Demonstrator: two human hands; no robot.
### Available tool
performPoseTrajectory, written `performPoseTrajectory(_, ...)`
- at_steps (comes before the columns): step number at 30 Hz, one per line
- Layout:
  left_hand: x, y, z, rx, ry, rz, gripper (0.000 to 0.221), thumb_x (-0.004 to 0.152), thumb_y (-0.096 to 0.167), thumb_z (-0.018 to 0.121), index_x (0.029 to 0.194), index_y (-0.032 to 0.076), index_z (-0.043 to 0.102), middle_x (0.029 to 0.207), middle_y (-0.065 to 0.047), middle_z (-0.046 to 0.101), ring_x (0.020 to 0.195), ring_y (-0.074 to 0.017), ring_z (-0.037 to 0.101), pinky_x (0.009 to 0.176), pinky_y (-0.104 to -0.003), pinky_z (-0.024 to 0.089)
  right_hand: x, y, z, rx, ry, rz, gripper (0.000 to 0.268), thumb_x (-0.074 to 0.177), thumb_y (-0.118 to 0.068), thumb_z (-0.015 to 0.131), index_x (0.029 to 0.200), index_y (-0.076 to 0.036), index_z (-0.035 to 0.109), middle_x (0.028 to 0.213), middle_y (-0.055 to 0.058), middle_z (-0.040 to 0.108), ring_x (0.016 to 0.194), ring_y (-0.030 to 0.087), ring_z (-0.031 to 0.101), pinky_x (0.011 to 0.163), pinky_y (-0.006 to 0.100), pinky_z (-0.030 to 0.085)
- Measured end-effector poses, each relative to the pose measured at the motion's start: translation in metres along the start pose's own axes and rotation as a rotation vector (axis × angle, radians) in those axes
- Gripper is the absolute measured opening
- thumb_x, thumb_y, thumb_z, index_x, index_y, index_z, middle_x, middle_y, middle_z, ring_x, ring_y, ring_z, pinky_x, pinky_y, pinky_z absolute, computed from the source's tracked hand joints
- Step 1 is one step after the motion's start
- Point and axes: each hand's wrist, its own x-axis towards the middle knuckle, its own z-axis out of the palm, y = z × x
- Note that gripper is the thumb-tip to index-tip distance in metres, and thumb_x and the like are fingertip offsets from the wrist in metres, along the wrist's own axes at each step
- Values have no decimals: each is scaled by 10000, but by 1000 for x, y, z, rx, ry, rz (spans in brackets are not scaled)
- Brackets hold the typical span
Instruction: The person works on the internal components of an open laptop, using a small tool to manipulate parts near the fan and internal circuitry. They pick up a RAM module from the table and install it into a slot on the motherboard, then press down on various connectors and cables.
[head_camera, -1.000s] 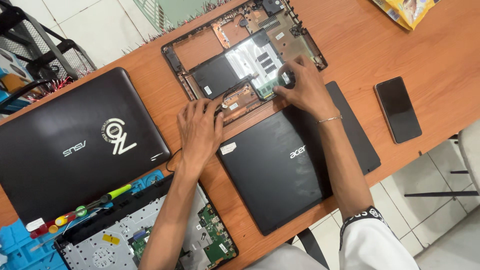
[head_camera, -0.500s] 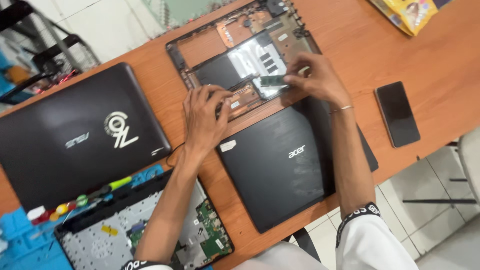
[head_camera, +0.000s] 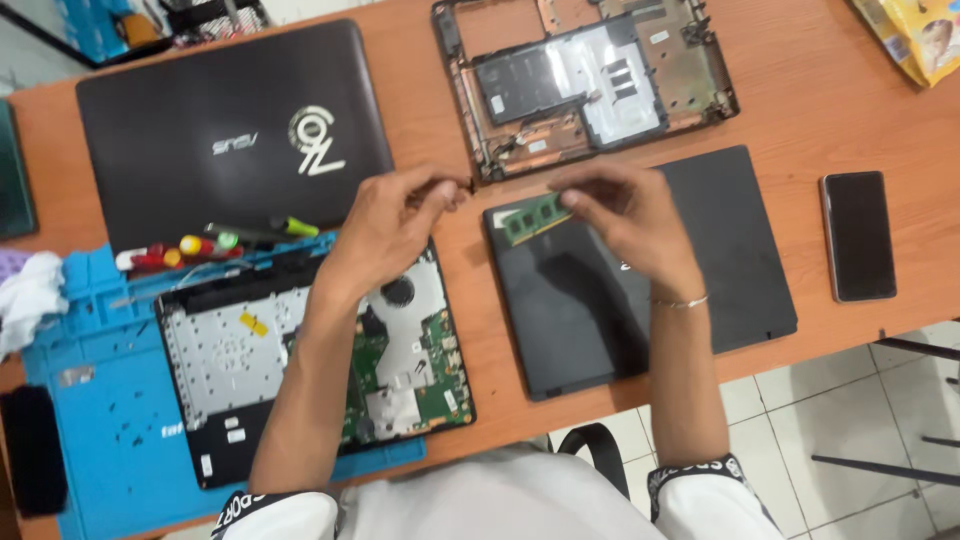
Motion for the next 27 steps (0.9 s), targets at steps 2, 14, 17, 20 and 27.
performPoseTrajectory(2, -27, -4, 2, -36, -19, -48, 229, 1028, 116, 570, 1168, 0, 708, 968, -109, 788, 921, -168, 776, 816, -307, 611, -17, -3, 23, 11, -11, -22, 148, 941, -11, 713, 1087, 3, 733, 1034, 40, 760, 961, 86, 707, 865, 234, 587)
performPoseTrajectory(14, -149, -31, 1, -60, -13, -110, 202, 944, 146, 703, 1095, 20, 748, 933, -92, 791, 822, -127, 725, 749, -297, 580, -73, 14, 147, 95, -28, 88, 141, 911, -57, 763, 1042, -5, 749, 942, 25, 749, 863, 63, 671, 783, 227, 570)
performPoseTrajectory(17, -168, -41, -6, -16, 45, -187, 204, 930, 143, 714, 1088, 22, 757, 884, -90, 786, 776, -119, 723, 705, -294, 578, -80, 18, 167, 147, -2, 117, 145, 907, -47, 757, 1042, 2, 755, 960, 26, 740, 869, 70, 668, 777, 223, 556)
performPoseTrajectory(20, -187, -52, -20, -65, 135, -262, 207, 946, 124, 705, 1114, 11, 746, 868, -93, 778, 761, -112, 697, 666, -283, 575, -87, 18, 180, 72, 70, 66, 141, 917, -49, 753, 1052, -6, 746, 977, 19, 752, 904, 67, 680, 804, 208, 554)
performPoseTrajectory(27, -219, -75, -41, -233, 220, -462, 200, 930, 101, 702, 1074, -37, 717, 877, -111, 788, 739, -114, 735, 619, -262, 630, -108, 0, 210, -179, 101, 27, 192, 870, -46, 784, 1058, -48, 746, 914, 23, 718, 774, 97, 665, 680, 235, 518)
